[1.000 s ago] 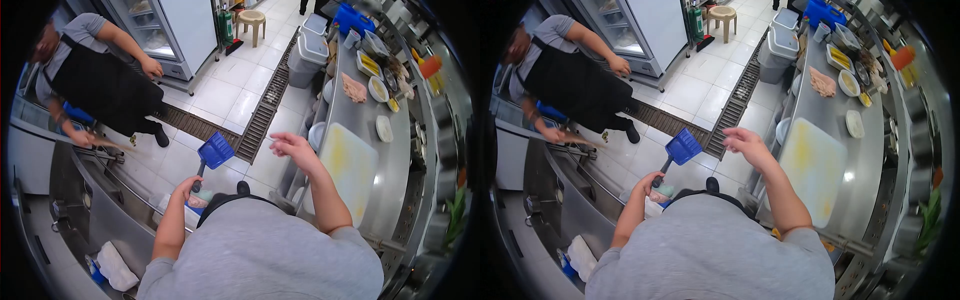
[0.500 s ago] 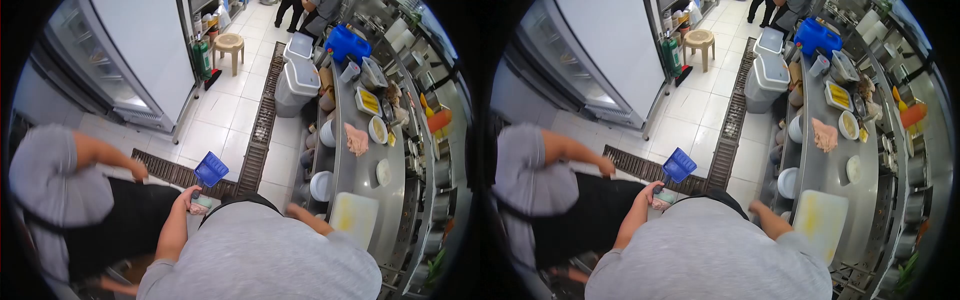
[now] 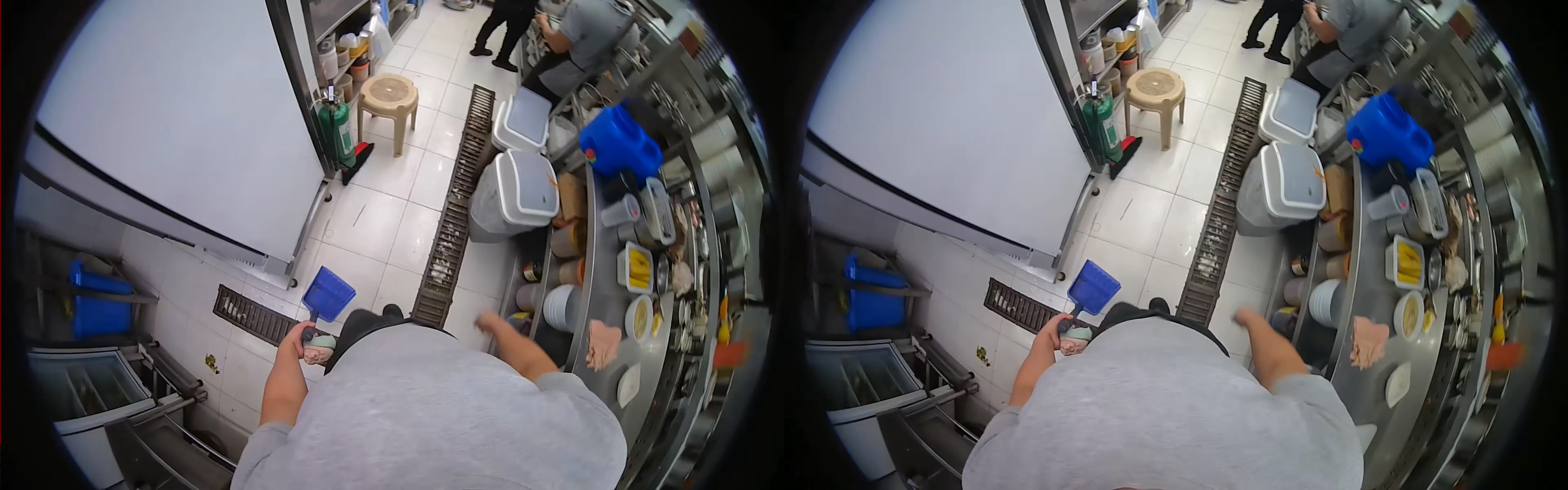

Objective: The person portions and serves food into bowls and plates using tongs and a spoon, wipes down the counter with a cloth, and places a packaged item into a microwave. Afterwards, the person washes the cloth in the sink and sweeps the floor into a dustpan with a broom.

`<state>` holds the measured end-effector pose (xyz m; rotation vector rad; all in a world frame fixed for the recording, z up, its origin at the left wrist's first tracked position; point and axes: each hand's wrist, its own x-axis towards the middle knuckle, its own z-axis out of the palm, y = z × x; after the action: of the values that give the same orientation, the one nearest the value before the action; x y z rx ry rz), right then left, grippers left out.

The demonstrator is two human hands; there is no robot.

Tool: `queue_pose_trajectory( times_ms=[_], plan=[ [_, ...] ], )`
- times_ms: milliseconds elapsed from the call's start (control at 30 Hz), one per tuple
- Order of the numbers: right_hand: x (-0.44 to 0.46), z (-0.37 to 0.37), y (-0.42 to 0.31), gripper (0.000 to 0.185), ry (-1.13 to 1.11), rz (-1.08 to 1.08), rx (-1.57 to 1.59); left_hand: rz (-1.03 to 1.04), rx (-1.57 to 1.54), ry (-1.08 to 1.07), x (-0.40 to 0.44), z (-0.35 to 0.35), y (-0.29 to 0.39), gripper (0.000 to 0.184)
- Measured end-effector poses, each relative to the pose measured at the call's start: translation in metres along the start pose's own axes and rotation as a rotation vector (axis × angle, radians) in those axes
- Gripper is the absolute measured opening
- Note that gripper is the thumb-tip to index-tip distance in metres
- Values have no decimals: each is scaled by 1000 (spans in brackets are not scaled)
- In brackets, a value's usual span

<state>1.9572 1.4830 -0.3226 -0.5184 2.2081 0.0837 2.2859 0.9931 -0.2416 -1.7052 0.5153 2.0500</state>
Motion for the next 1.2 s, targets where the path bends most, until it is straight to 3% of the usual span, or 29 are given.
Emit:
queue_pose_trajectory(
  times_ms=[67, 100, 133, 167, 200, 233, 300, 433, 467, 533, 600, 667, 733, 767, 800, 867, 900, 933, 1000, 1067, 1133, 1200],
  plan=[
    [76, -115, -63, 27, 243, -189, -93, 21, -45, -11, 4, 4, 13, 24],
    [105, -181, -96, 27, 357, -397, -152, 74, -58, -30, 5, 7, 16, 25],
    [118, -237, -134, 26, 456, -347, 197, 134, -70, -50, 7, 11, 24, 26],
    [153, -274, -160, 28, 621, -465, 260, 134, -38, -18, 3, 17, 34, 27],
    [137, -330, -204, 34, 454, -332, 487, 128, 3, 18, -3, 22, 43, 29],
    [139, -370, -234, 42, 405, -375, 598, 138, 24, 25, -1, 23, 53, 27],
    [131, -422, -274, 46, 496, -490, 646, 258, 110, -14, 14, 18, 73, 24],
    [160, -444, -305, 57, 497, -592, 541, 980, 514, -199, 40, 4, 114, 27],
    [171, -445, -302, 60, 512, -615, 485, 999, 504, -218, 49, 2, 126, 29],
    [185, -459, -297, 58, 409, -592, 546, 445, 72, -283, 122, -26, 171, 48],
    [229, -475, -291, 55, 412, -592, 585, 696, 348, -291, 93, -2, 200, 52],
    [287, -501, -300, 50, 411, -563, 618, 774, 375, -265, 71, 29, 216, 55],
    [347, -541, -329, 45, 397, -509, 650, 682, 146, -204, 32, 79, 229, 57],
    [365, -571, -356, 37, 228, -436, 719, 876, 261, 31, -7, 133, 235, 20],
    [388, -600, -384, 34, 161, -480, 737, 625, 108, -23, 30, 120, 234, 20],
    [447, -649, -451, 38, 309, -660, 486, 115, -270, -6, 96, 103, 237, 21],
    [451, -679, -487, 32, 138, -612, 720, 204, -331, 180, 68, 157, 238, 22],
    [481, -692, -525, 31, 296, -758, 654, 149, -373, 193, 40, 195, 248, 22],
    [452, -746, -585, 36, 41, -814, 1040, 43, -454, 218, -8, 254, 271, 23],
    [468, -774, -634, 46, -70, -833, 1122, 367, -267, 311, -62, 316, 282, 20],
    [470, -793, -666, 50, -118, -867, 1158, 384, -359, 181, 4, 283, 223, 24],
    [468, -804, -681, 64, -320, -882, 1184, 481, -307, 235, -65, 343, 241, 40]
  ],
)
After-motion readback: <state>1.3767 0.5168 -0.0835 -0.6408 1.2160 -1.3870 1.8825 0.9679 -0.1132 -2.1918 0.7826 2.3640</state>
